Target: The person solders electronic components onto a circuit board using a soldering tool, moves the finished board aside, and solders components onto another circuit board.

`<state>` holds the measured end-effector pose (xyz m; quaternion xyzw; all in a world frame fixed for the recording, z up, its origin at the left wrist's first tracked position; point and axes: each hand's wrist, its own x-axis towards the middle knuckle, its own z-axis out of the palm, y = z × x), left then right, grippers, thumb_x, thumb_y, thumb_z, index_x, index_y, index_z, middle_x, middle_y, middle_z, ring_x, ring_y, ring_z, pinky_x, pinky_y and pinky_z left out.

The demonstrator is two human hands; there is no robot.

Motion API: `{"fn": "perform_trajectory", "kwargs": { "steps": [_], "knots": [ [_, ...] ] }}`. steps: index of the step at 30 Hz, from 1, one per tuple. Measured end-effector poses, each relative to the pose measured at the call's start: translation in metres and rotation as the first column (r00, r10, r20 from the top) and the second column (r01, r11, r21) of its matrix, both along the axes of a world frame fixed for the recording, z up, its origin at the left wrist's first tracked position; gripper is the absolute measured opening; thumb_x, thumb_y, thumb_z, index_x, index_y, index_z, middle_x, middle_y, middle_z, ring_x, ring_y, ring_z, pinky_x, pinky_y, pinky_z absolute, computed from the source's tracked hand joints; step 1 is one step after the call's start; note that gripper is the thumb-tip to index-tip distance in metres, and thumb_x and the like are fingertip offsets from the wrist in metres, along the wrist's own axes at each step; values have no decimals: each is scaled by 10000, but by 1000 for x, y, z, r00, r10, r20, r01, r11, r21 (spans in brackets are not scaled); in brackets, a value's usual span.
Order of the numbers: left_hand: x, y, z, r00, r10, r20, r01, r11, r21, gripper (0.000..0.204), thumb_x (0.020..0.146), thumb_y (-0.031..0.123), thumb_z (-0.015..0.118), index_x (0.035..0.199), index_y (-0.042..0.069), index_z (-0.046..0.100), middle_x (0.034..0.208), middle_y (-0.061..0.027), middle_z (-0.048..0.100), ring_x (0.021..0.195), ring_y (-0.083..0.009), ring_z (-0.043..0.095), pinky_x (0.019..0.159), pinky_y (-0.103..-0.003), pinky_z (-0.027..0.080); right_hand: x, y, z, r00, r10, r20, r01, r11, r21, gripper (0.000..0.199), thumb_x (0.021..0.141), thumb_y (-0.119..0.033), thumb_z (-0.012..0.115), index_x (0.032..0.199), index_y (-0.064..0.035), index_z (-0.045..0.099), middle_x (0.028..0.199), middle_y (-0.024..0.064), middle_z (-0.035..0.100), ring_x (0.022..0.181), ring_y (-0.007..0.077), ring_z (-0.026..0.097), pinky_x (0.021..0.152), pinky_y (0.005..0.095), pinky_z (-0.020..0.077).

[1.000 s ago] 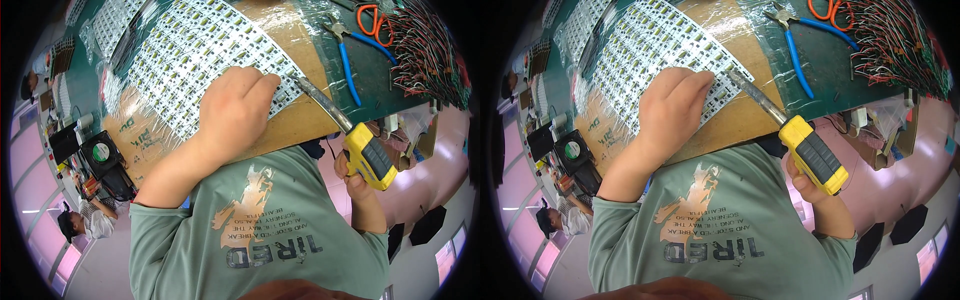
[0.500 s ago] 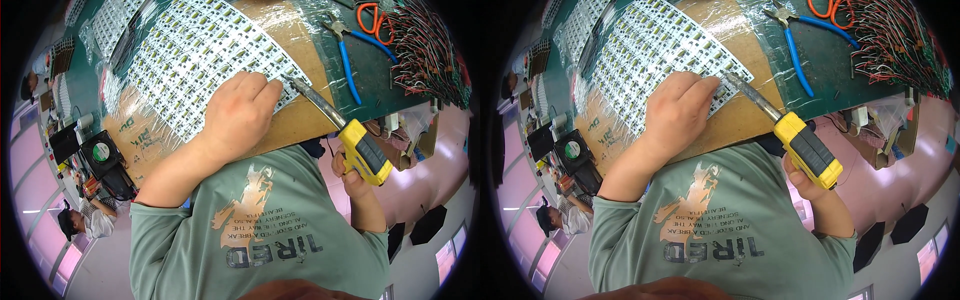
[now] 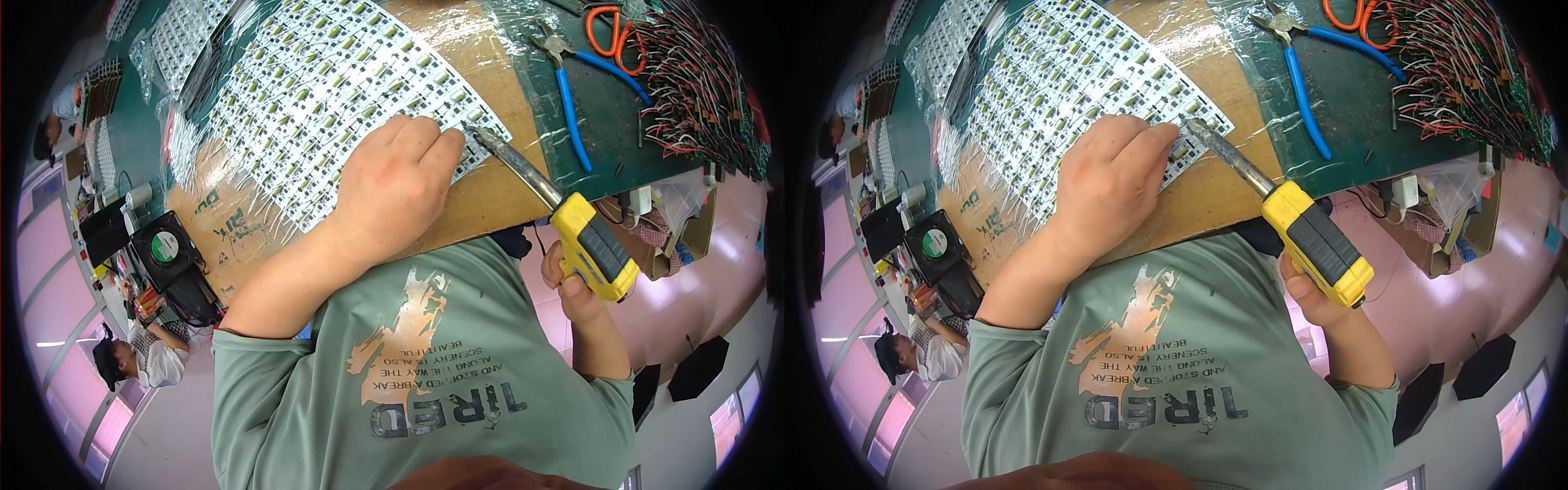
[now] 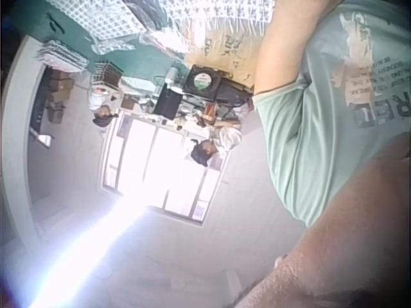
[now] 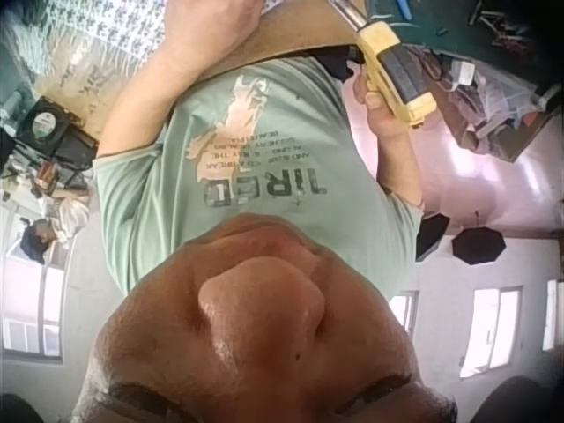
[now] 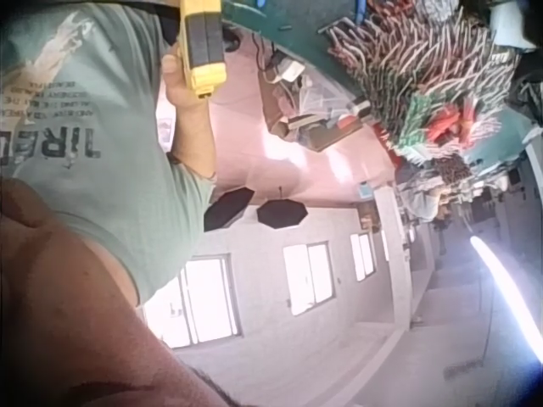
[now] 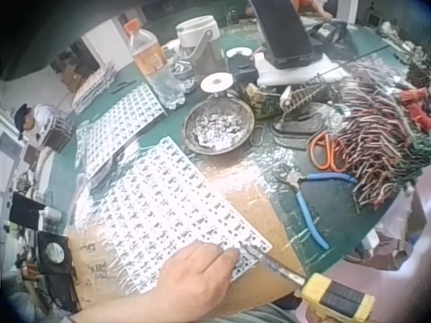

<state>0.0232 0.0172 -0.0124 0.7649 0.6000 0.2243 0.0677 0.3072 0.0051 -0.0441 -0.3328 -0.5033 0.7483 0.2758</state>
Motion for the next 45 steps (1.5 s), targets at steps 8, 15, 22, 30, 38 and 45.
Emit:
{"fn": "perform_trajectory", "kwargs": {
  "steps": [8, 15, 22, 30, 38, 45],
  "knots": [
    [0, 0, -1, 1000, -2, -9, 2, 1000, 11, 211, 716, 13, 684, 918, 70, 661, 767, -68, 570, 691, -238, 576, 592, -338, 475, -3, 0, 4, 997, -45, -66, 36, 992, -121, 416, 848, -387, 675, 976, -34, 496, 663, -23, 391, 575, 93, 379, 530, 248, 316],
    [1, 0, 2, 1000, 10, -25, -9, 1000, 12, 200, 715, 17, 687, 905, 73, 661, 770, -66, 572, 688, -237, 575, 591, -337, 475, -5, -1, 9, 995, -89, -39, 85, 991, -101, 522, 808, -468, 700, 1002, -23, 509, 649, -23, 402, 570, 89, 392, 531, 242, 326],
    [0, 2, -4, 1000, -10, -8, 11, 994, 111, 208, 699, -6, 681, 896, 51, 652, 786, -67, 572, 710, -249, 568, 612, -345, 466, 10, -5, 4, 997, -79, -12, 78, 995, -61, 738, 800, -520, 674, 1221, 52, 474, 652, -23, 418, 585, 84, 399, 561, 237, 345],
    [8, -1, 5, 997, -57, 53, 55, 998, 34, 215, 672, -16, 683, 876, 47, 664, 784, -71, 587, 711, -251, 575, 611, -341, 474, 25, -13, -4, 998, -54, -34, 53, 998, -23, 662, 833, -417, 673, 1268, 34, 457, 723, -4, 473, 628, 97, 443, 603, 248, 379],
    [9, 1, 6, 997, -11, 78, 11, 1000, -1, 168, 704, 10, 693, 863, 59, 674, 763, -78, 590, 690, -254, 585, 597, -338, 484, 42, -19, -18, 999, -13, -29, 12, 999, -37, 560, 870, -360, 646, 1267, -4, 474, 928, 3, 546, 852, 110, 516, 768, 273, 418],
    [8, 2, 8, 997, -5, 80, 11, 997, -77, 132, 737, 34, 677, 866, 61, 674, 772, -74, 593, 715, -258, 589, 607, -343, 485, 36, -18, -18, 998, 46, -29, -47, 999, -24, 598, 881, -378, 629, 1292, 18, 451, 1129, 40, 557, 1072, 145, 515, 929, 299, 396]
  ]
}}
